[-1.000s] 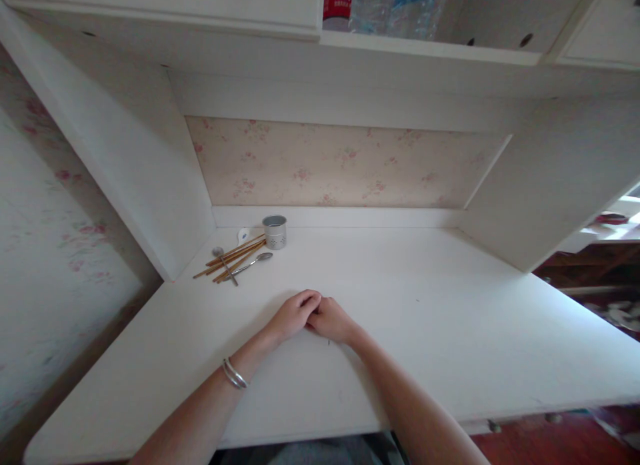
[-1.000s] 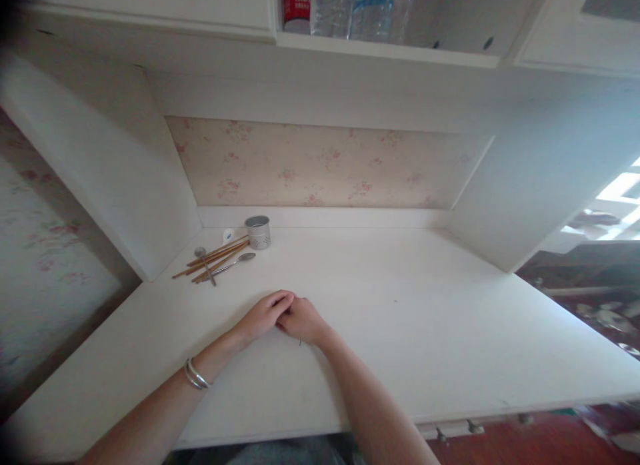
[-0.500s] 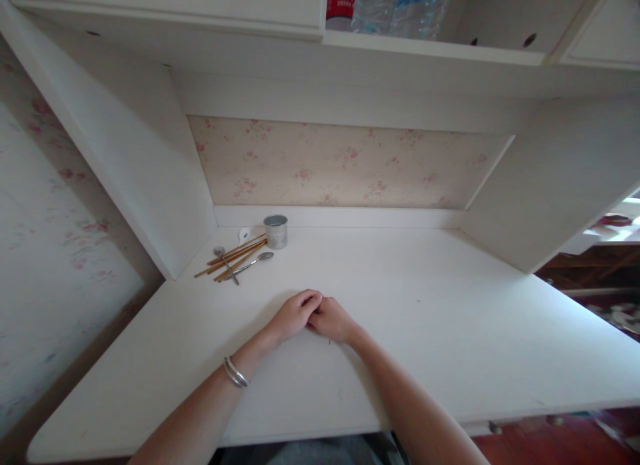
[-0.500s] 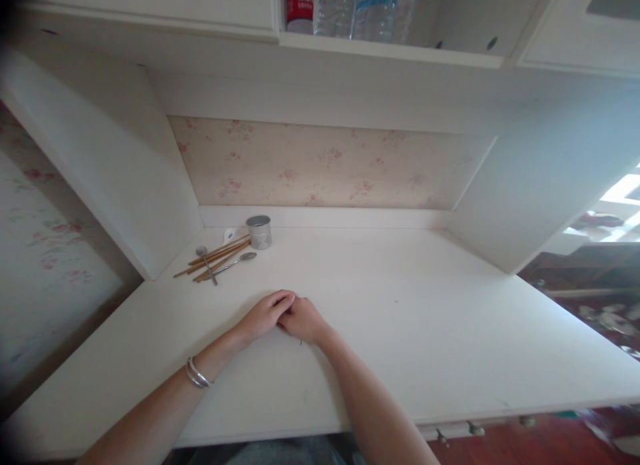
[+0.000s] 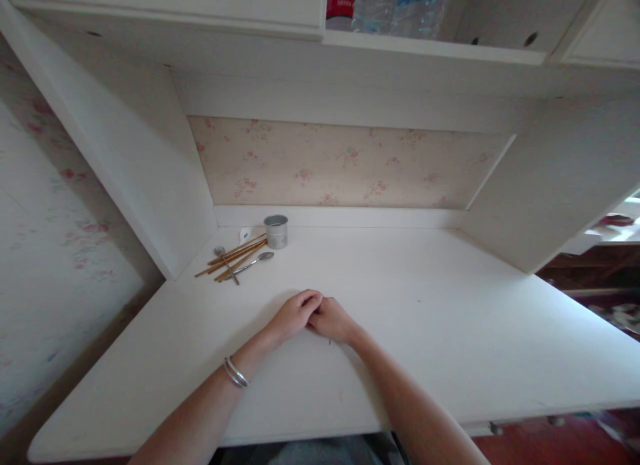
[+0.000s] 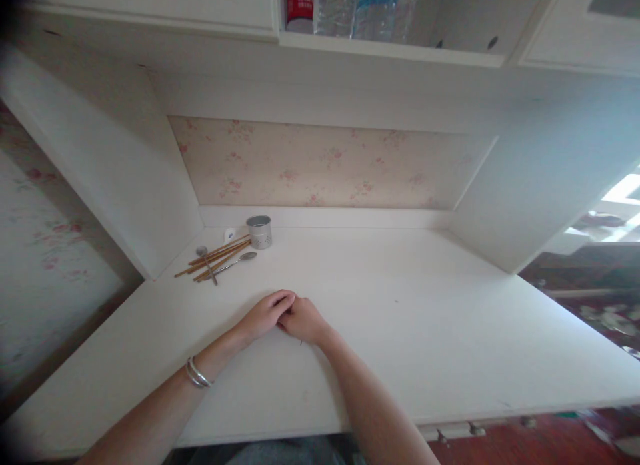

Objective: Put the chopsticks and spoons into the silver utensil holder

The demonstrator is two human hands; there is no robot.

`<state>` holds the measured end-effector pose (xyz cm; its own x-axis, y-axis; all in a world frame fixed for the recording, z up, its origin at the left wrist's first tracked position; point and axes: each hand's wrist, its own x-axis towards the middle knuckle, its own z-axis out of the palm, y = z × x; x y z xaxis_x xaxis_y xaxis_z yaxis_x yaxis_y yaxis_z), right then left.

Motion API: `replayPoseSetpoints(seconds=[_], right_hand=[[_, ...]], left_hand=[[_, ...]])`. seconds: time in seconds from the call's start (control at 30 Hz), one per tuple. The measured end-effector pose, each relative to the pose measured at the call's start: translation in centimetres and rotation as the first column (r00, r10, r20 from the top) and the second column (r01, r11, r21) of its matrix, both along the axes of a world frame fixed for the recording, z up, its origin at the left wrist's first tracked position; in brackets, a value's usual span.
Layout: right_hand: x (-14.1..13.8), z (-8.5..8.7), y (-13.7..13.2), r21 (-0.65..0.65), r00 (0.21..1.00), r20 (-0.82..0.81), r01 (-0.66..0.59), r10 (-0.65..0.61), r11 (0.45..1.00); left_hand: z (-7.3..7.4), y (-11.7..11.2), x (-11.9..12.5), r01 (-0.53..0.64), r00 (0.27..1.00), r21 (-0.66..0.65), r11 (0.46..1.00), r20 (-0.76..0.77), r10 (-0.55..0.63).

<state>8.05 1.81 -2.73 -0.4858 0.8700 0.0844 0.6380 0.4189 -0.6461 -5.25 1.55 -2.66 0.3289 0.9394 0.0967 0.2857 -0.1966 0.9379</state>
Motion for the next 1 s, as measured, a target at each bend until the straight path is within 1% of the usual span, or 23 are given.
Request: replayPoseSetpoints(seconds=[0.2,0.77,1.0], right_hand=[[-0.03,-0.07,0.02,-0.011,1.000,-0.007,0.002,-0.002,1.000],[0.04,0.19,-0.16,-0.022,1.000,0.024,0.003,-0.002,1.000],[0.03,0.23,-0.19,-0.031,1.000,0.013,0.005,-0.004,0.999]], left_hand=[[0.01,0.00,0.03,-0.007,1.000,0.003,1.000,-0.008,0.007],[0.85,-0.42,0.00,-0.002,1.000,-0.028,1.000,-0.012,0.002],[0.40,-0.22,0.02,-0.004,1.000,0.000,1.000,-0.003,0.004]])
